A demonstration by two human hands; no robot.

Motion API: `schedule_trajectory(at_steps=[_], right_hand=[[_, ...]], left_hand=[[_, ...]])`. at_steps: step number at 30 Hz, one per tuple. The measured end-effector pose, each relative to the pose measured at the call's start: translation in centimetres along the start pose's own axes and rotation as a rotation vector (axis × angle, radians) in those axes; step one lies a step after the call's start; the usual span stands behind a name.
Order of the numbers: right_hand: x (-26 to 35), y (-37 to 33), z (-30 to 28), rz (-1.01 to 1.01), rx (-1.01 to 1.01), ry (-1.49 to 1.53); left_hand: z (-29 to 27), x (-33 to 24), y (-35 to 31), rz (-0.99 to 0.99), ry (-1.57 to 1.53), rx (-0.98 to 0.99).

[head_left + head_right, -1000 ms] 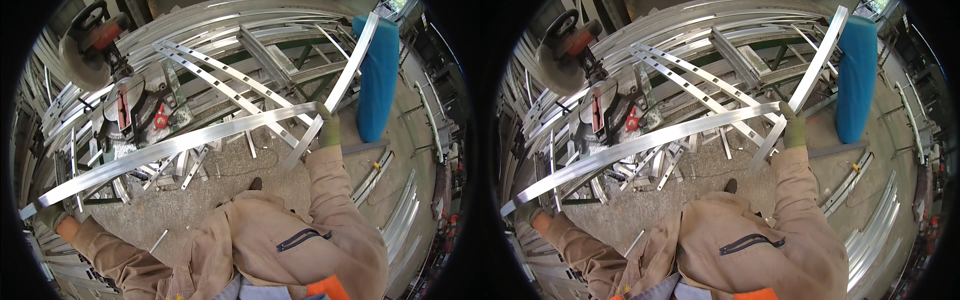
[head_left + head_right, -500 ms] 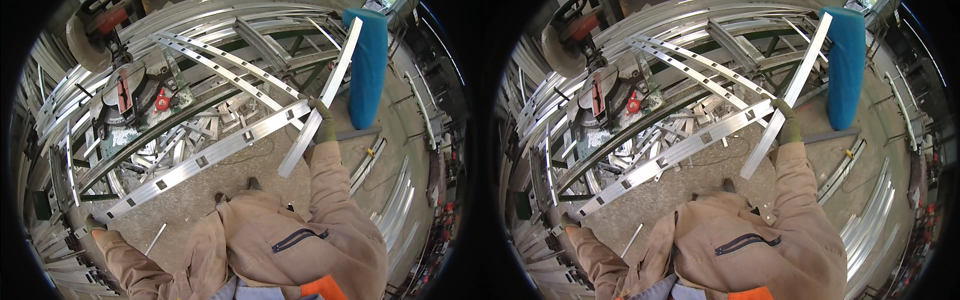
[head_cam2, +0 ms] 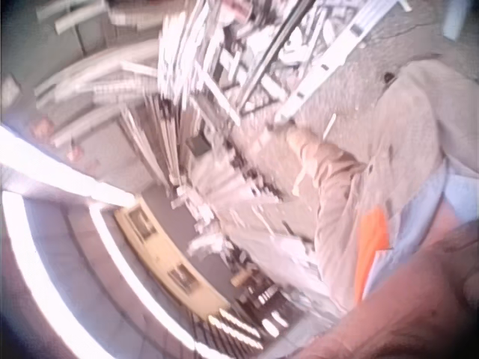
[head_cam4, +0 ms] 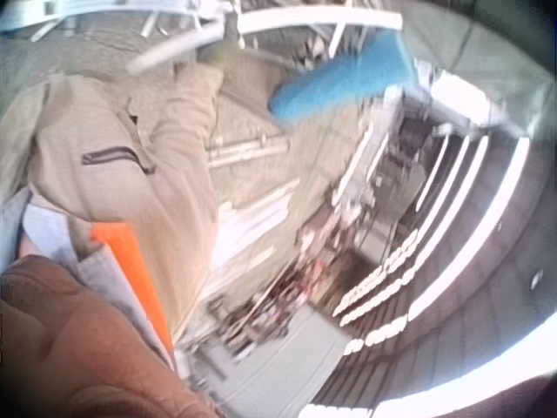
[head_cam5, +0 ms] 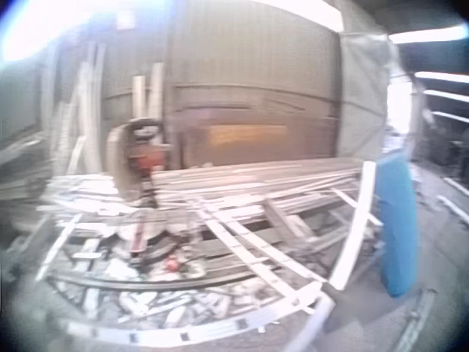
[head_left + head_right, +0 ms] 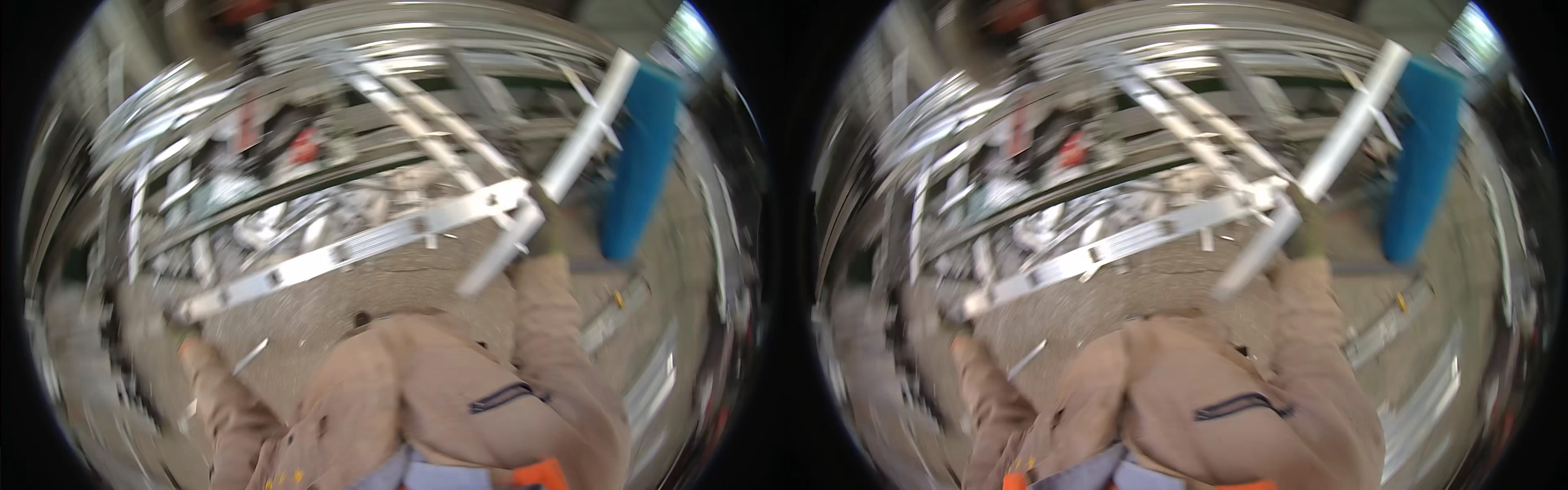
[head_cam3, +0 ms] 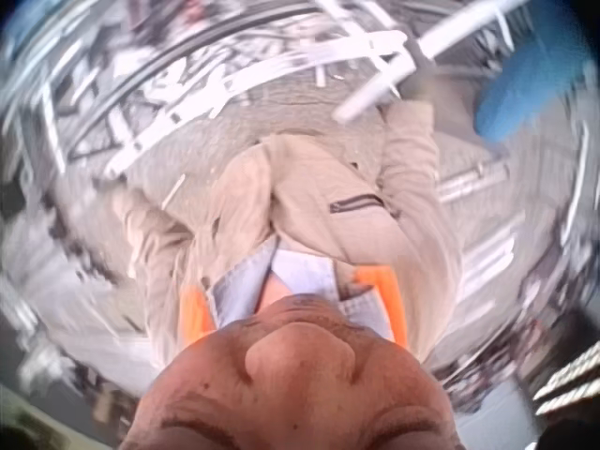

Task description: The person uses a chop saw to cut aluminum profiles into shorter pieces. They repeatedly position a profile on the saw, lower the blade to cut, then remove the cut piece and place it aside. The process is repeated multiple times with different profile lengths.

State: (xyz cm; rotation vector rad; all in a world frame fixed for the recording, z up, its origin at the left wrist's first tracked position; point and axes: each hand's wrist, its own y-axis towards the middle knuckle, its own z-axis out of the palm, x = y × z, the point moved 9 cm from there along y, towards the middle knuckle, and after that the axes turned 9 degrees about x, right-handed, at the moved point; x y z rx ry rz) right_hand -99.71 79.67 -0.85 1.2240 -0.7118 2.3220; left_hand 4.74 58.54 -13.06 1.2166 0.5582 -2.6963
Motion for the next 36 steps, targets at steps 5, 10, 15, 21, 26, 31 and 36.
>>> schedule_trajectory(at_steps=[5,10,15,21,26,31,36], right_hand=[[-1.7,1.2,2.3,0.11,0.574,-0.464],[3.1,-2.6,5.9,-0.258,0.404,-0.993],[-2.9,-10.6,18.7,-0.214,0.656,-1.105],[-8.1,-19.4,29.9,-0.247,0.904,-1.201],[-9.5,-22.0,35.0,-0.438,1.012,-1.38],[-11.4,-24.0,36.8,-0.566,1.052,-1.416],[-14.9,-27.0,39.0,-0.675,1.042,-1.444]], left_hand=[[13.3,6.4,-4.4,0.303,-0.453,0.379],[24.0,10.3,-11.9,0.187,-0.529,0.038],[30.8,13.6,-17.1,0.054,-0.571,0.001],[33.2,13.6,-19.9,0.059,-0.565,0.155],[33.4,13.9,-21.4,0.056,-0.513,0.133],[30.6,12.8,-22.3,0.101,-0.647,0.199],[27.5,10.0,-22.1,0.165,-0.581,0.083]])
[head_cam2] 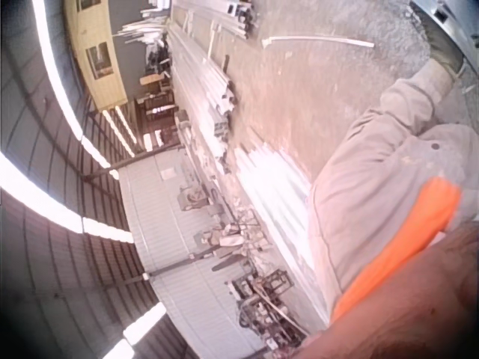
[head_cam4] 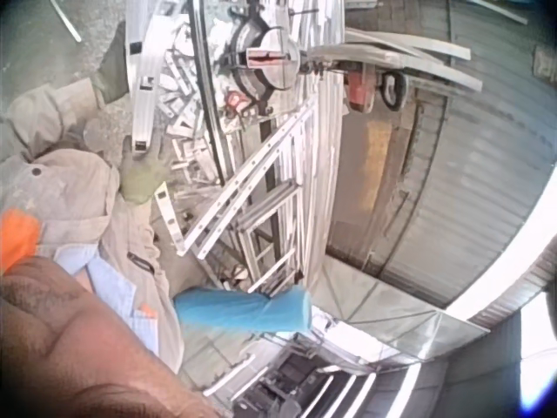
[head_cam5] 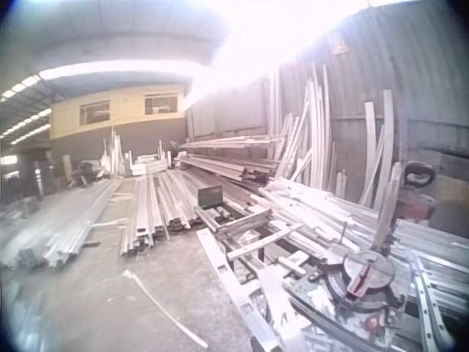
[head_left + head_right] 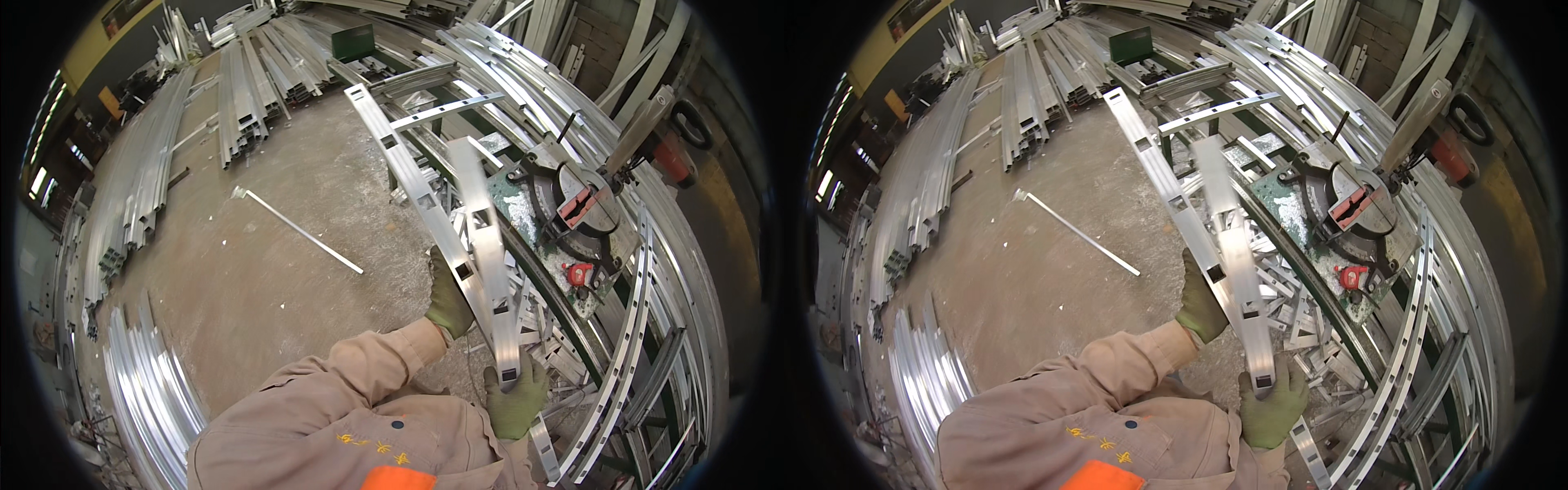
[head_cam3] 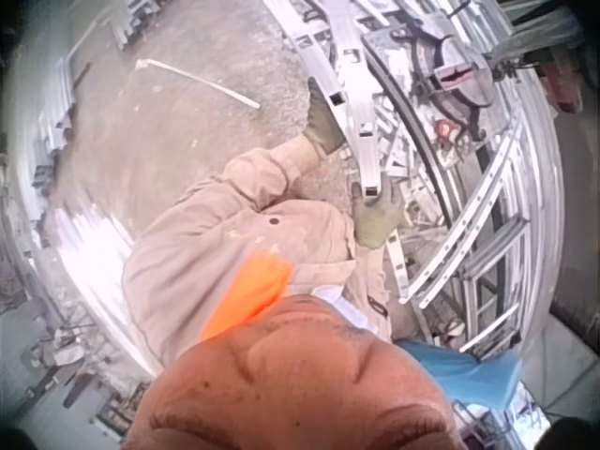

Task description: The person uses a chop saw to cut aluminum profiles into shorter pieces. They repeatedly position a profile on the saw, lower the blade to cut, then remove the cut piece and place it aside. The process is repeated multiple times with different profile lengths.

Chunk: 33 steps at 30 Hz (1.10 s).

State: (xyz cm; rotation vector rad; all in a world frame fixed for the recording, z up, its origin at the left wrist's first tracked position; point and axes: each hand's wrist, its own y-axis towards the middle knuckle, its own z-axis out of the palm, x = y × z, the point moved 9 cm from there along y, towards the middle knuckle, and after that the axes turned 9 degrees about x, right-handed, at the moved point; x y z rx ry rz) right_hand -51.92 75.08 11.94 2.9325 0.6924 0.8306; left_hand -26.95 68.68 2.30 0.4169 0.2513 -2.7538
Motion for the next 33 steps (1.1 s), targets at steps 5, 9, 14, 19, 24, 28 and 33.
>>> schedule_trajectory(at_steps=[5,9,14,19,24,28,33], right_hand=[[5.0,5.1,4.1,-0.005,-0.054,-0.162],[8.7,10.5,10.1,0.001,0.027,-0.14],[8.7,12.5,15.7,0.155,0.19,-0.055],[7.3,14.9,15.3,0.219,0.239,-0.1],[5.2,21.5,13.9,0.289,0.253,-0.149],[4.2,28.6,13.8,0.13,0.223,-0.071],[1.2,35.6,12.5,0.108,0.236,-0.086]], left_hand=[[-2.0,-4.5,4.9,-0.155,-0.083,-0.057],[-3.3,-10.7,9.8,-0.143,-0.039,0.137],[-7.4,-20.2,19.0,-0.119,0.133,0.124],[-10.1,-24.8,28.9,-0.204,0.112,0.137],[-13.1,-24.2,35.0,-0.128,0.1,-0.007],[-14.1,-24.9,39.6,-0.088,0.168,-0.041],[-12.9,-25.1,44.9,-0.108,0.326,0.041]])
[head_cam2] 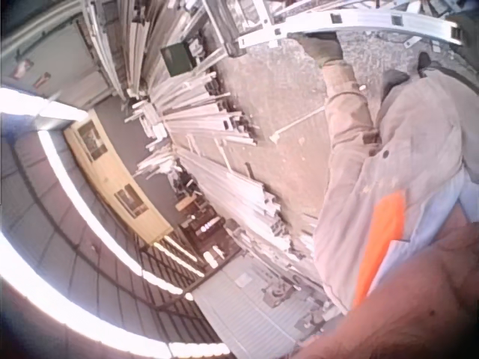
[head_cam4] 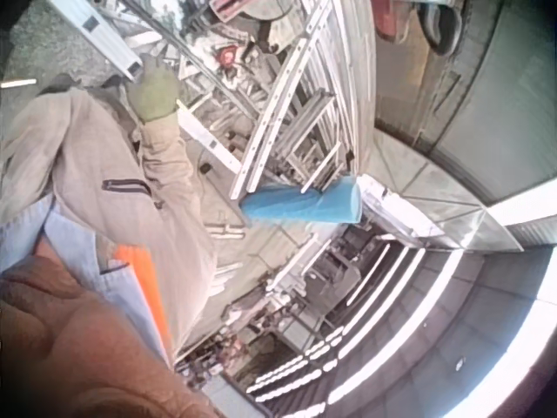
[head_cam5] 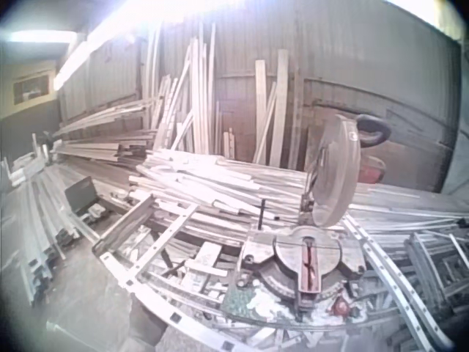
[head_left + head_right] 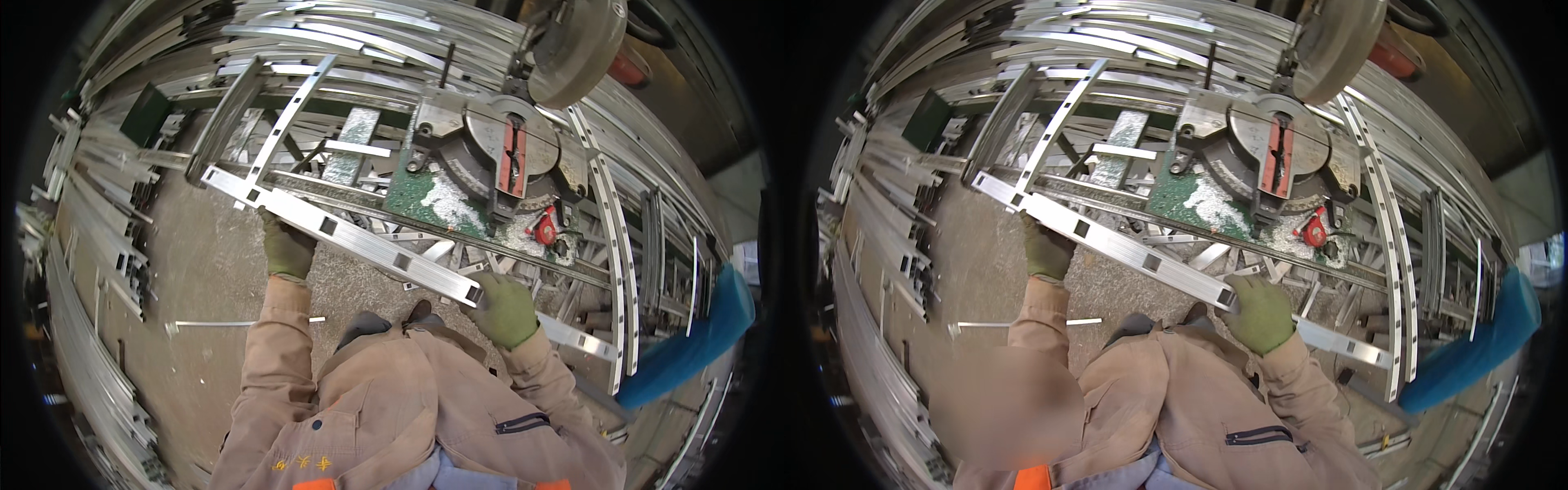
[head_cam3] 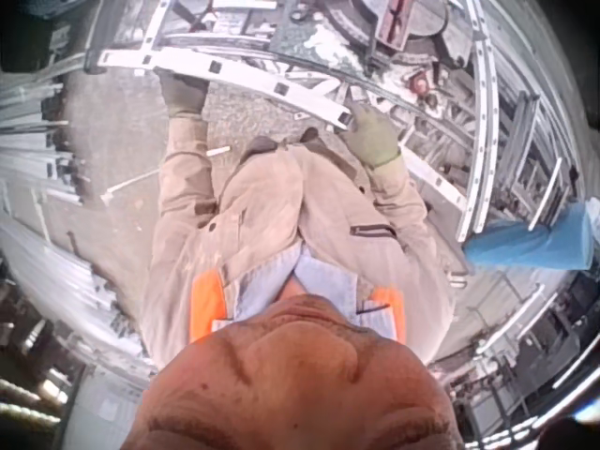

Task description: The person uses a chop saw to cut aluminum profiles into shorter pieces. They repeatedly position a profile on the saw, lower the blade to cut, then remove the cut piece and place it aside. The process is repeated multiple times with different profile lengths.

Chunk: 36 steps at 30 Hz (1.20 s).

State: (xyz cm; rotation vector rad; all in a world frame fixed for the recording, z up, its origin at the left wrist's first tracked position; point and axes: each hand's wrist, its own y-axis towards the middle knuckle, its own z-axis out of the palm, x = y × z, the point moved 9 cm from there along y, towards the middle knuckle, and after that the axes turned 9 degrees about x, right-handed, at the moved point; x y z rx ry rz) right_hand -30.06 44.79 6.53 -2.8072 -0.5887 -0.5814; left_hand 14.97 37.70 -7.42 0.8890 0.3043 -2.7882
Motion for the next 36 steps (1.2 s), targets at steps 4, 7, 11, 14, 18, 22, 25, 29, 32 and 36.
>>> schedule_trajectory(at_steps=[4,7,11,14,18,22,25,29,32,36], right_hand=[[-2.1,4.3,-1.6,0.089,0.105,-0.04],[-3.8,8.4,-4.1,0.049,0.033,-0.129],[-7.4,12.9,-6.8,0.116,0.035,-0.272],[-10.5,15.3,-9.4,0.21,0.051,-0.295],[-15.8,18.3,-12.5,0.334,0.125,-0.289],[-20.8,20.2,-14.6,0.341,0.127,-0.294],[-24.8,21.4,-15.1,0.332,0.099,-0.26],[-29.2,23.6,-14.6,0.301,0.131,-0.195],[-31.6,24.4,-13.9,0.337,0.202,-0.126],[-31.1,24.1,-13.8,0.246,0.1,-0.124]], left_hand=[[-0.2,0.6,3.7,-0.086,0.025,-0.067],[0.9,2.1,7.7,-0.162,-0.038,0.018],[2.2,6.2,12.7,-0.379,-0.047,0.072],[2.5,9.1,16.4,-0.552,0.152,-0.007],[6.2,13.5,20.4,-0.592,0.118,0.122],[7.5,17.0,25.5,-0.582,0.218,0.017],[6.9,17.1,28.1,-0.527,0.428,-0.073],[8.0,18.2,29.1,-0.528,0.522,-0.016],[9.5,19.5,28.5,-0.549,0.539,0.059],[10.6,19.6,26.9,-0.593,0.479,0.132]])
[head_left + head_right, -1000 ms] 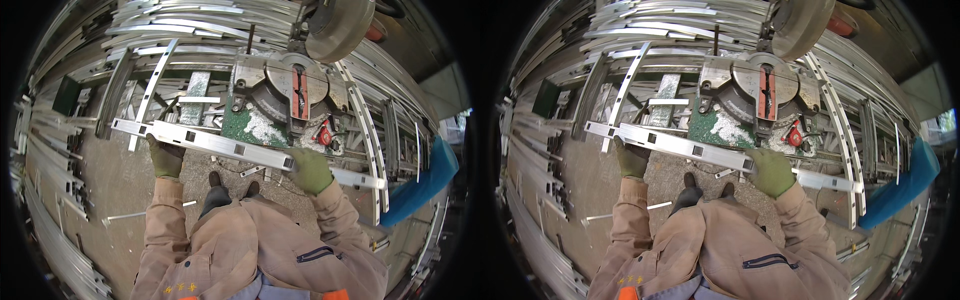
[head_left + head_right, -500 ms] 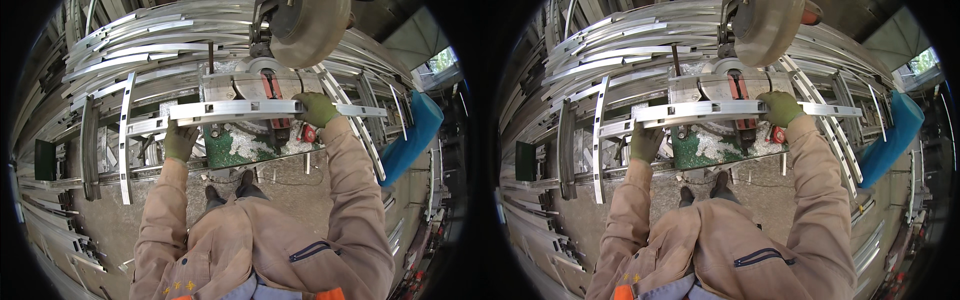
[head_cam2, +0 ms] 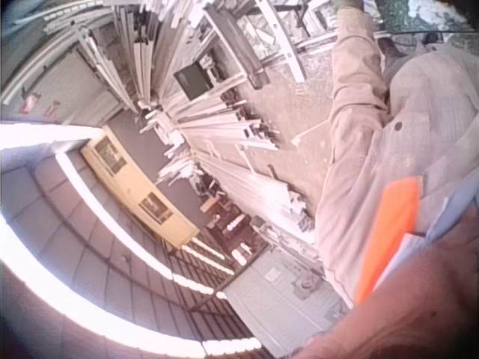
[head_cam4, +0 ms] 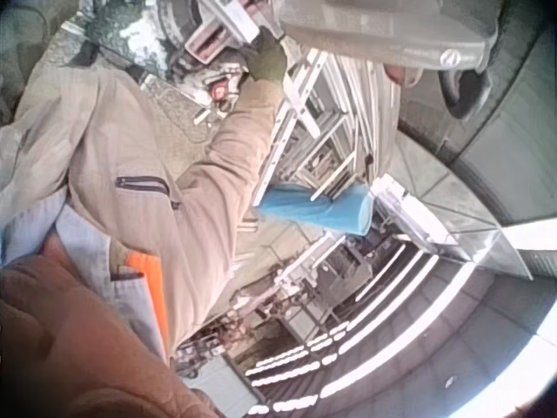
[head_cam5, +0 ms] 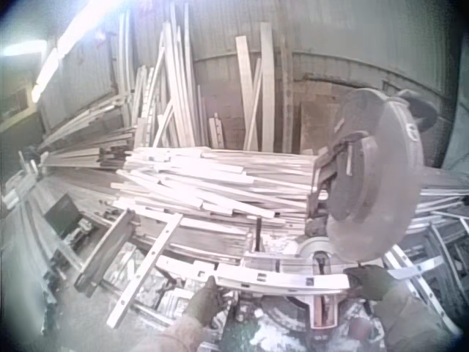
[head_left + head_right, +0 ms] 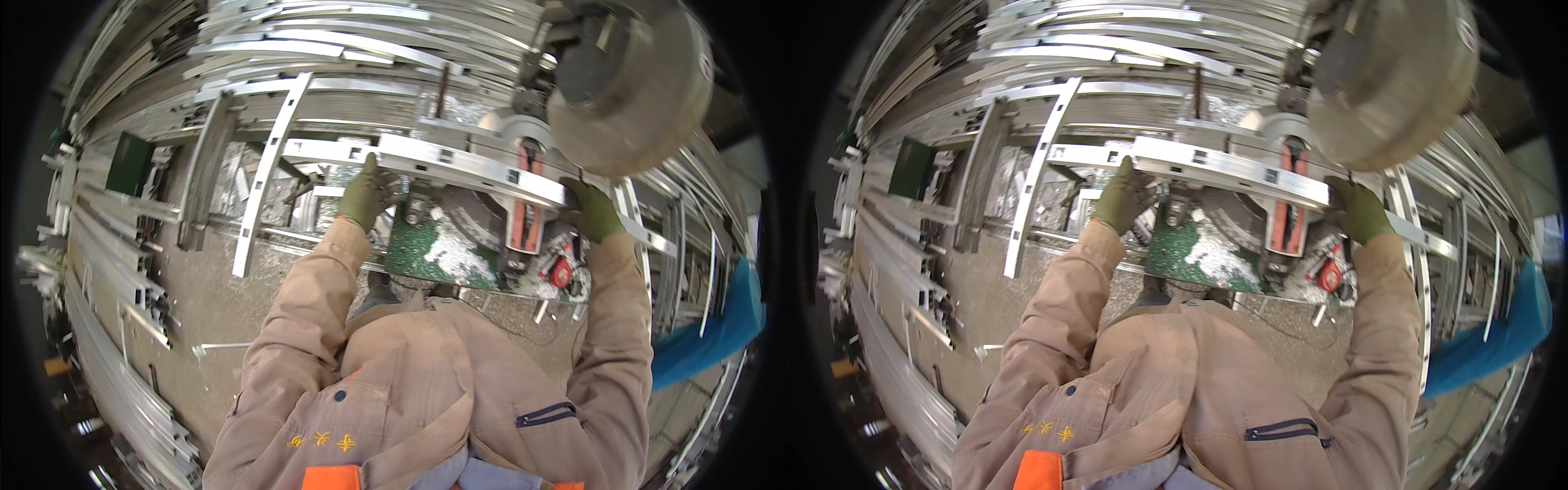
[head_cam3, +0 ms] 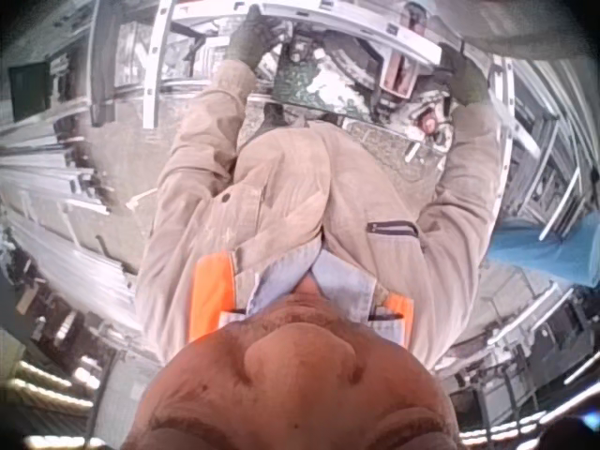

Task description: The person uses a chop saw to cut aluminum profiles into shorter pieces. They repeatedly position a profile on the saw, lower the blade to cut, then remove the cut piece and place it aside. The process is repeated multiple times with different profile lengths.

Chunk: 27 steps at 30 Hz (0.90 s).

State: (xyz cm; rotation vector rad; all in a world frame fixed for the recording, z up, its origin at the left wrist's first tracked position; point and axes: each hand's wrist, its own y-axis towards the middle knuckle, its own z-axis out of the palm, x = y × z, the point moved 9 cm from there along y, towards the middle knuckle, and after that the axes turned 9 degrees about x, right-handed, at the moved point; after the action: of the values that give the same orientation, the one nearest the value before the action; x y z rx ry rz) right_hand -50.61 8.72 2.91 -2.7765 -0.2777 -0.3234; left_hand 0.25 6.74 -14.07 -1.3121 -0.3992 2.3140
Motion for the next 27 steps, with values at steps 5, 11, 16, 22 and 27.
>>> schedule_trajectory(at_steps=[5,11,16,22,27], right_hand=[[2.5,0.6,1.2,-0.086,-0.145,0.071],[8.7,1.7,2.3,-0.114,-0.235,0.207],[15.8,3.7,2.6,-0.16,-0.246,0.095],[19.4,5.8,2.9,-0.076,-0.19,0.111],[20.4,6.5,3.1,-0.045,-0.155,0.16]], left_hand=[[-6.0,-1.4,-3.9,0.011,-0.056,-0.108],[-17.1,-8.3,-6.1,0.237,-0.1,-0.374],[-17.7,-13.1,-5.6,0.442,0.228,-0.258],[-15.7,-17.6,-8.2,0.653,0.756,-0.383],[-12.9,-22.3,-8.5,0.783,1.415,-0.27]])
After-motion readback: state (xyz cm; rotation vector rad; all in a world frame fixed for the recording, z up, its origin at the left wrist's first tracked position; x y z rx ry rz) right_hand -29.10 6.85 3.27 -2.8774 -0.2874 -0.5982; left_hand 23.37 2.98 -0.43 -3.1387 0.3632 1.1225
